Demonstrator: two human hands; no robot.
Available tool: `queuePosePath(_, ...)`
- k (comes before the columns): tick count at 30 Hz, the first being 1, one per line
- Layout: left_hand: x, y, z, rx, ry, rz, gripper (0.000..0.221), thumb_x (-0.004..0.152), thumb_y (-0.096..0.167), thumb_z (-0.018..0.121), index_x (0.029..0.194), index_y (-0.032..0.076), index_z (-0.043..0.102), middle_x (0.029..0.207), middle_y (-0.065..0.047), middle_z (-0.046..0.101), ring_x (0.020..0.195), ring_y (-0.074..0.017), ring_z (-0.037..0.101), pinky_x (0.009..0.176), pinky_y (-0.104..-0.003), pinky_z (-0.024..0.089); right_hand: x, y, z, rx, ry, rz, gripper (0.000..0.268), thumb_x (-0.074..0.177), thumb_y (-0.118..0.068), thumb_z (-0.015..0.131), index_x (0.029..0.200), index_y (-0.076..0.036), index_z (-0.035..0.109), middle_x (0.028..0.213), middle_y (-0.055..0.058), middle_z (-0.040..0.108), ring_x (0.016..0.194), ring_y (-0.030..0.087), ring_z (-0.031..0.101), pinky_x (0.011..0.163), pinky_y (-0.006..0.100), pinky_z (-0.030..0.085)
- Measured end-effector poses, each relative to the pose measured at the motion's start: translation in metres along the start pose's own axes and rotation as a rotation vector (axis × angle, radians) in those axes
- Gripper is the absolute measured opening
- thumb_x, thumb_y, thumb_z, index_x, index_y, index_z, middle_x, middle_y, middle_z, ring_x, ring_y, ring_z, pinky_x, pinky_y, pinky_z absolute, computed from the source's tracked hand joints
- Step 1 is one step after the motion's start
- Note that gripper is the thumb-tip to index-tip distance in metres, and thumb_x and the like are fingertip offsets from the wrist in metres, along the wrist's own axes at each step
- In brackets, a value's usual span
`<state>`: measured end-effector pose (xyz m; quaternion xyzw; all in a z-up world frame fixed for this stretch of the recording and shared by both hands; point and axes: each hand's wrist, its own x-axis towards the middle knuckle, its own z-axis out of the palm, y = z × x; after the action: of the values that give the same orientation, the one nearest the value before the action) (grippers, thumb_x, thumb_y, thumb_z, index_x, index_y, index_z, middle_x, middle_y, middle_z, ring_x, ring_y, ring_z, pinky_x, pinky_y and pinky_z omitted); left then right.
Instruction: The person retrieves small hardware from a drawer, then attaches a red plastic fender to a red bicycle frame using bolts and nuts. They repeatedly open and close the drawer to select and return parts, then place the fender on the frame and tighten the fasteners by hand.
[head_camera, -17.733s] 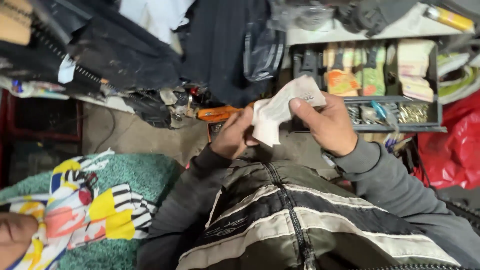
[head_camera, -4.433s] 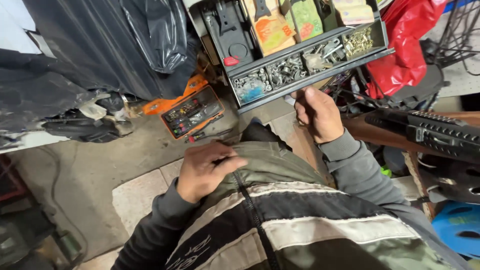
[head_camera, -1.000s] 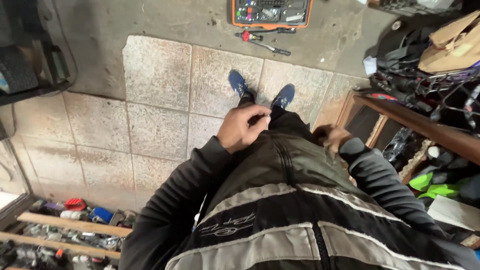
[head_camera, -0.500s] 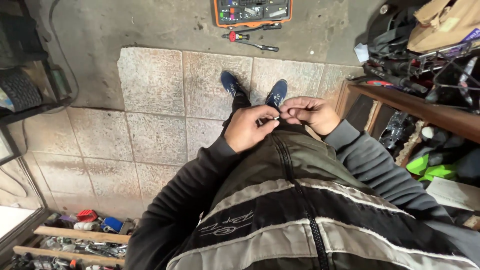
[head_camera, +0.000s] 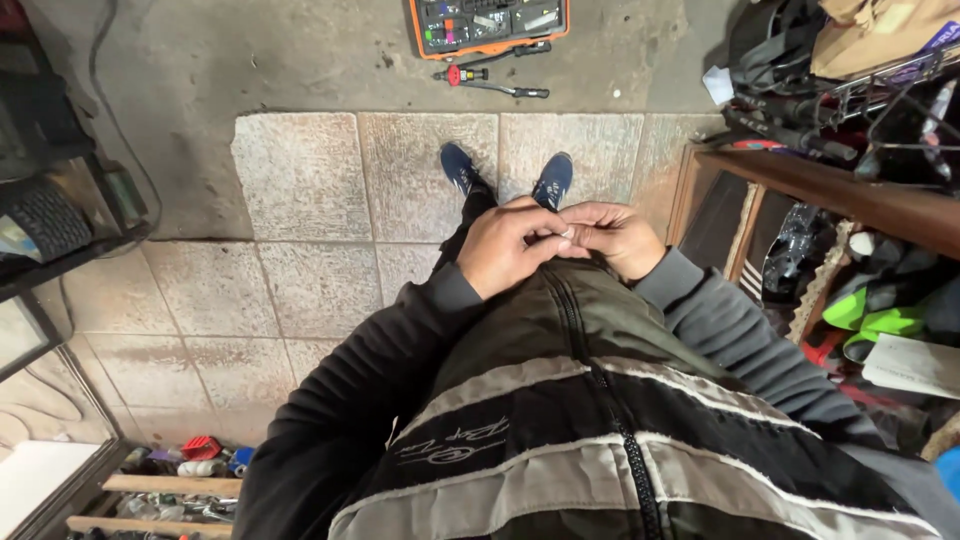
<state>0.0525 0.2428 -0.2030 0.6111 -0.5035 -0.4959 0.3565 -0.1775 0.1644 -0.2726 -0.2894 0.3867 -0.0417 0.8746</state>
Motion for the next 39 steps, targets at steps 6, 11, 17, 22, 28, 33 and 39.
queuePosePath(6, -0.005, -0.008, -0.039, -0.028, -0.019, 0.012, 0.017, 0.09, 0.023, 0.076, 0.102, 0.01, 0.074, 0.093, -0.007, 0.073, 0.086, -0.0253, 0.074, 0.073, -0.035, 0.058, 0.02, -0.008, 0.03, 0.12, 0.006, 0.052, 0.026, 0.098, -0.004, 0.066, 0.121, 0.007, 0.067, 0.112, 0.015, 0.073, 0.101, 0.02, 0.072, 0.091, 0.033, 0.059)
queuePosePath(11, -0.017, -0.019, -0.067, 0.011, 0.007, 0.035, 0.018, 0.089, 0.024, 0.077, 0.1, 0.01, 0.075, 0.093, -0.008, 0.075, 0.085, -0.0272, 0.073, 0.072, -0.037, 0.057, 0.039, -0.007, 0.052, 0.036, 0.001, 0.043, 0.026, 0.098, -0.005, 0.067, 0.121, 0.006, 0.07, 0.107, 0.014, 0.075, 0.095, 0.019, 0.072, 0.086, 0.031, 0.059)
queuePosePath(17, -0.03, -0.032, -0.093, -0.101, 0.017, -0.001, 0.019, 0.087, 0.022, 0.08, 0.1, 0.01, 0.076, 0.091, -0.007, 0.077, 0.083, -0.0235, 0.076, 0.074, -0.034, 0.058, 0.053, -0.02, 0.083, -0.247, 0.015, 0.022, 0.023, 0.098, -0.006, 0.068, 0.118, 0.004, 0.073, 0.101, 0.008, 0.076, 0.088, 0.013, 0.069, 0.081, 0.028, 0.057)
queuePosePath(22, -0.036, -0.032, -0.114, -0.129, 0.024, 0.004, 0.019, 0.088, 0.02, 0.079, 0.103, 0.008, 0.076, 0.092, -0.009, 0.077, 0.082, -0.023, 0.077, 0.073, -0.032, 0.059, 0.058, -0.033, 0.106, -0.343, -0.034, -0.004, 0.023, 0.099, -0.008, 0.066, 0.118, 0.003, 0.073, 0.101, 0.006, 0.076, 0.087, 0.01, 0.067, 0.083, 0.026, 0.057)
queuePosePath(28, -0.044, -0.038, -0.125, -0.111, 0.081, 0.044, 0.017, 0.089, 0.015, 0.077, 0.104, 0.007, 0.076, 0.093, -0.011, 0.077, 0.084, -0.024, 0.077, 0.073, -0.033, 0.059, 0.062, -0.038, 0.13, -0.354, -0.004, -0.054, 0.022, 0.1, -0.01, 0.067, 0.116, 0.003, 0.074, 0.1, 0.006, 0.076, 0.086, 0.01, 0.067, 0.081, 0.026, 0.057)
queuePosePath(33, -0.047, -0.029, -0.138, -0.146, 0.095, 0.071, 0.015, 0.09, 0.014, 0.077, 0.103, 0.006, 0.075, 0.092, -0.01, 0.076, 0.082, -0.0224, 0.077, 0.073, -0.032, 0.06, 0.067, -0.037, 0.14, -0.319, 0.025, -0.054, 0.022, 0.101, -0.012, 0.067, 0.115, 0.002, 0.074, 0.096, 0.004, 0.074, 0.083, 0.009, 0.066, 0.078, 0.026, 0.056)
queuePosePath(39, -0.05, -0.03, -0.14, -0.169, 0.117, 0.09, 0.014, 0.09, 0.012, 0.078, 0.101, 0.004, 0.076, 0.091, -0.008, 0.076, 0.078, -0.017, 0.075, 0.071, -0.029, 0.059, 0.065, -0.039, 0.145, -0.268, 0.004, -0.075, 0.02, 0.101, -0.012, 0.067, 0.113, 0.003, 0.072, 0.095, 0.005, 0.074, 0.083, 0.011, 0.067, 0.078, 0.026, 0.056)
